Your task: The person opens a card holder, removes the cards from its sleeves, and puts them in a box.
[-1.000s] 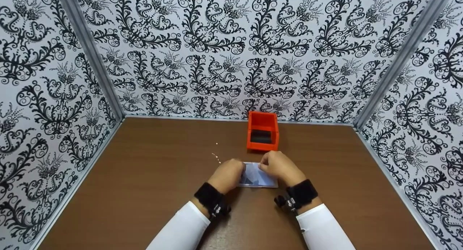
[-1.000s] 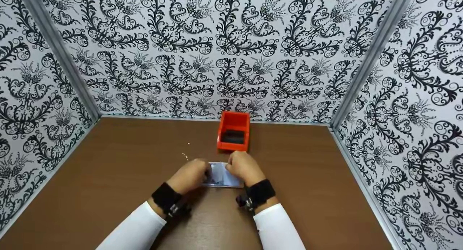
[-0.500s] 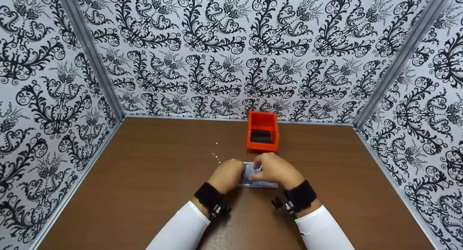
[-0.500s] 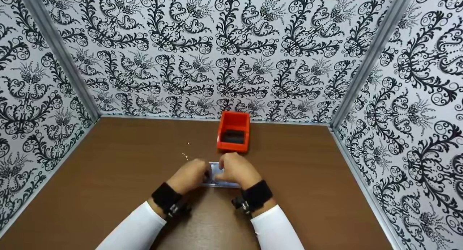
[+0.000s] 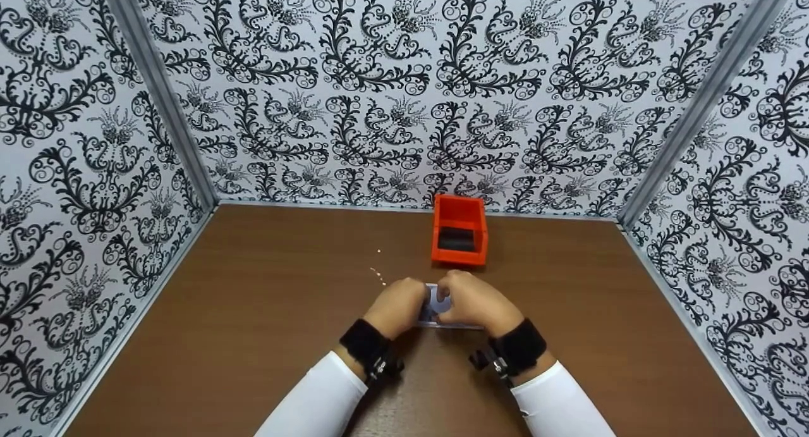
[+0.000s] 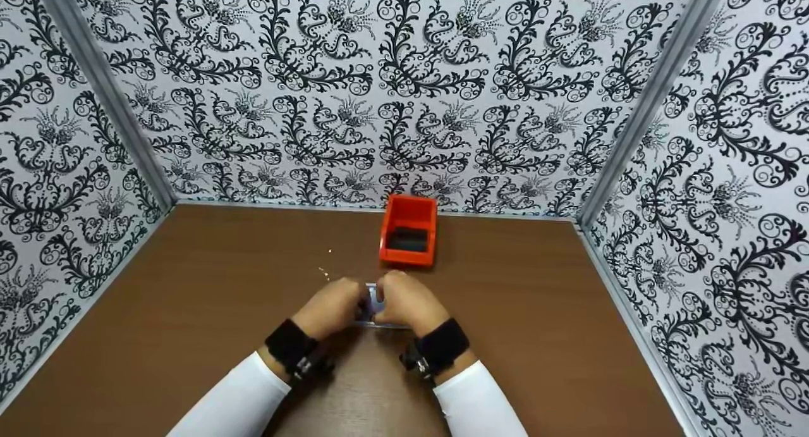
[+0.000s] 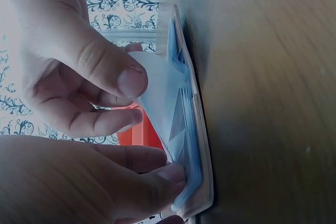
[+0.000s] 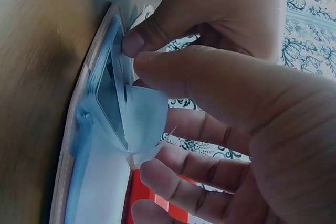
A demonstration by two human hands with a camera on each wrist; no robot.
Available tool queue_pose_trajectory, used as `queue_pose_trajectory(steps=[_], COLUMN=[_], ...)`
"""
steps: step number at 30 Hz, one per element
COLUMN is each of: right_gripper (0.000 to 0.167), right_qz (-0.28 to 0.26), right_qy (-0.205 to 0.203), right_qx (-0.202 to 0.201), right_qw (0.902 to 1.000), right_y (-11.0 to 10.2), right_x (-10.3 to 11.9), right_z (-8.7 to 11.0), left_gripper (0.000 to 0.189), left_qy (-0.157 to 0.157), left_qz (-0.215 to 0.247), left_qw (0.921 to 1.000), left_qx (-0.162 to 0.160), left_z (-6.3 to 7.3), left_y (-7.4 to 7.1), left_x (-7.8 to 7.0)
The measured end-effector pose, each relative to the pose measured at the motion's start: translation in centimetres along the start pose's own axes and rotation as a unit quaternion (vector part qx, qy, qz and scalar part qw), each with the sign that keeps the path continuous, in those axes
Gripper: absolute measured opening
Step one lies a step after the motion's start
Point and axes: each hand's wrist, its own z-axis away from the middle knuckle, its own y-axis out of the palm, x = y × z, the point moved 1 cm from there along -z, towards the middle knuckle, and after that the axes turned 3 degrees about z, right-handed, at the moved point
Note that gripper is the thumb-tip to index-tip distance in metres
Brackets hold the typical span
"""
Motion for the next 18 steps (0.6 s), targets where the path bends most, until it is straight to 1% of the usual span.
queue_pose_trajectory(steps=[6, 9, 11, 13, 16, 18], right_gripper=[0.017, 0.014, 0.011, 0.01, 0.012, 0.02], right_qz=[0.003, 0.013, 0.015, 0.015, 0.012, 0.014], right_qy=[-0.001, 0.008, 0.017, 0.029, 0.04, 0.048], right_qx=[-0.01, -0.015, -0.017, -0.022, -0.049, -0.074], right_qw=[0.9999, 0.9998, 0.9996, 0.9992, 0.9979, 0.996], right_y=[-0.24, -0.31, -0.34, -0.34, -0.28, -0.25], right_x=[-0.02, 0.02, -0.01, -0.11, -0.28, -0.42], right_z=[0.21, 0.3, 0.32, 0.33, 0.32, 0.3], left_gripper=[0.015, 0.015, 0.016, 0.016, 0.015, 0.015], left_qy=[0.003, 0.006, 0.009, 0.011, 0.008, 0.007], left_qz=[-0.024, -0.034, -0.033, -0.022, -0.014, -0.016], left_qw=[0.9996, 0.9992, 0.9992, 0.9995, 0.9997, 0.9997], left_qx=[-0.012, -0.019, -0.022, -0.022, -0.018, -0.018], left_z=[0.01, 0.01, 0.04, 0.02, 0.03, 0.04], left_y=[0.2, 0.24, 0.24, 0.22, 0.22, 0.25], left_x=[-0.05, -0.04, 0.0, 0.05, 0.07, 0.07])
